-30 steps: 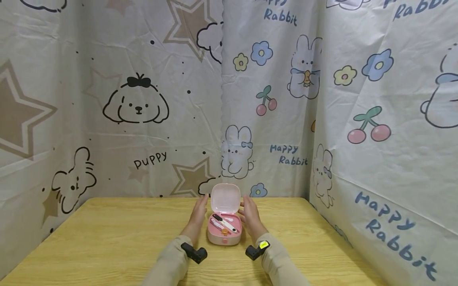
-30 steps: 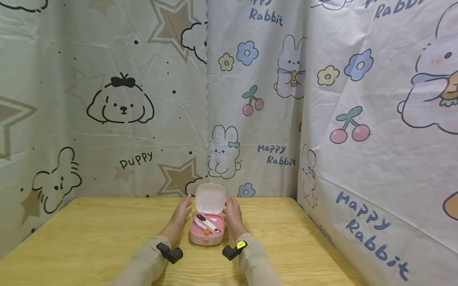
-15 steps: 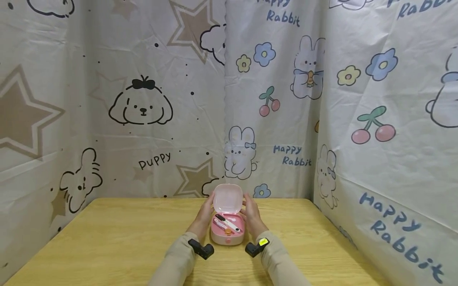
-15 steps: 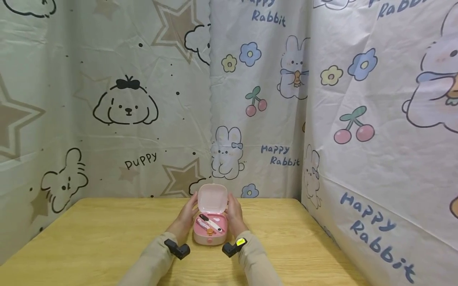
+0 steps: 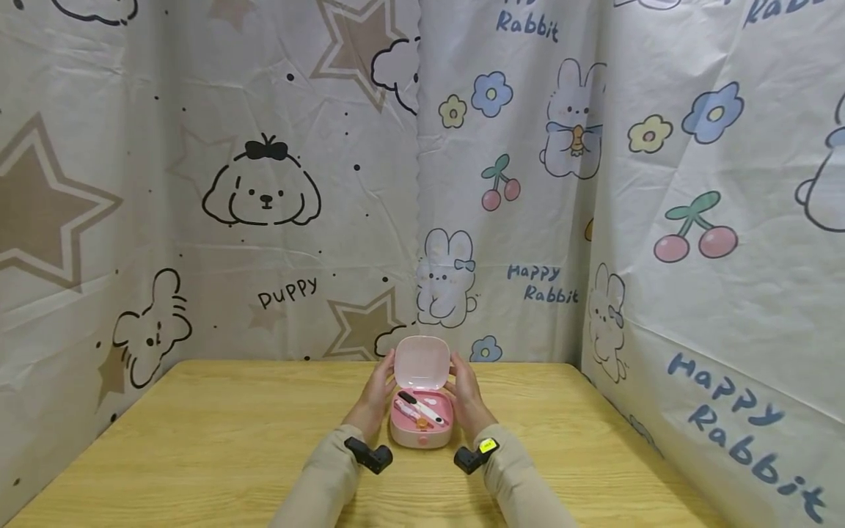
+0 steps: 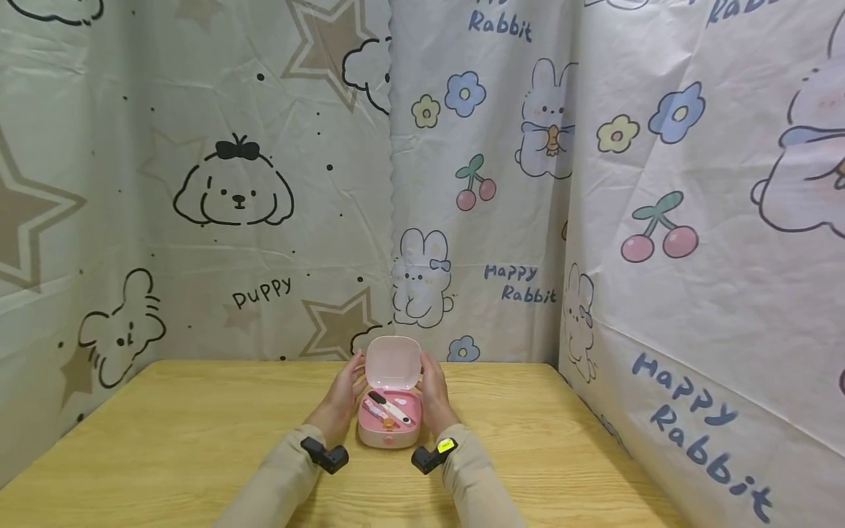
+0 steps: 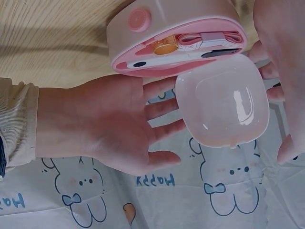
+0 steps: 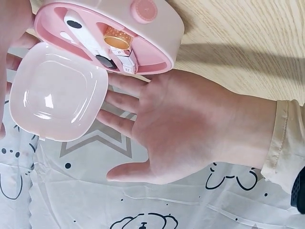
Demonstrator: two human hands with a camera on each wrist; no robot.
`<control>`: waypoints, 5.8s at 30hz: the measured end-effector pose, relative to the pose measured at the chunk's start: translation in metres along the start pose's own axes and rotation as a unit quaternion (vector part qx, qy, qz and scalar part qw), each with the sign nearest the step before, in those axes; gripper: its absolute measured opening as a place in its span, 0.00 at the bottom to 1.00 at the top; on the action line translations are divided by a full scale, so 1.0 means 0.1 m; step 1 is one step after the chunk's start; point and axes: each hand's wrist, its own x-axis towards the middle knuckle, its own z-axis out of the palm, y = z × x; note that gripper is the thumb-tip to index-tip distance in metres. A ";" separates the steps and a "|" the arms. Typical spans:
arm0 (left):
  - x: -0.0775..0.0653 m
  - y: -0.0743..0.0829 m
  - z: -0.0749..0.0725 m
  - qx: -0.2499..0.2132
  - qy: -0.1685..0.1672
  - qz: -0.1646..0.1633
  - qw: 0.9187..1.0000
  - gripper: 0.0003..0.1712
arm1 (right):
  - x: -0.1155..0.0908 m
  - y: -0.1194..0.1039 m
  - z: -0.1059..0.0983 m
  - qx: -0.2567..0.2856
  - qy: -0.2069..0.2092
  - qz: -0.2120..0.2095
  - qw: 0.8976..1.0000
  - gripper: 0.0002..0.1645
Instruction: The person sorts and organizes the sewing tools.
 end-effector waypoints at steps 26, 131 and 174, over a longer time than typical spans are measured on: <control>0.02 0.02 0.01 -0.026 0.000 0.016 1.000 0.47 | -0.01 0.02 -0.01 0.036 -0.002 -0.027 0.999 0.41; -0.13 -0.25 -0.51 0.137 -0.170 0.053 0.974 0.34 | -0.17 0.30 -0.61 -0.116 -0.291 -0.025 0.949 0.37; -0.15 -0.21 -0.50 0.168 -0.173 0.030 0.970 0.36 | -0.19 0.20 -0.60 -0.152 -0.294 0.010 0.944 0.38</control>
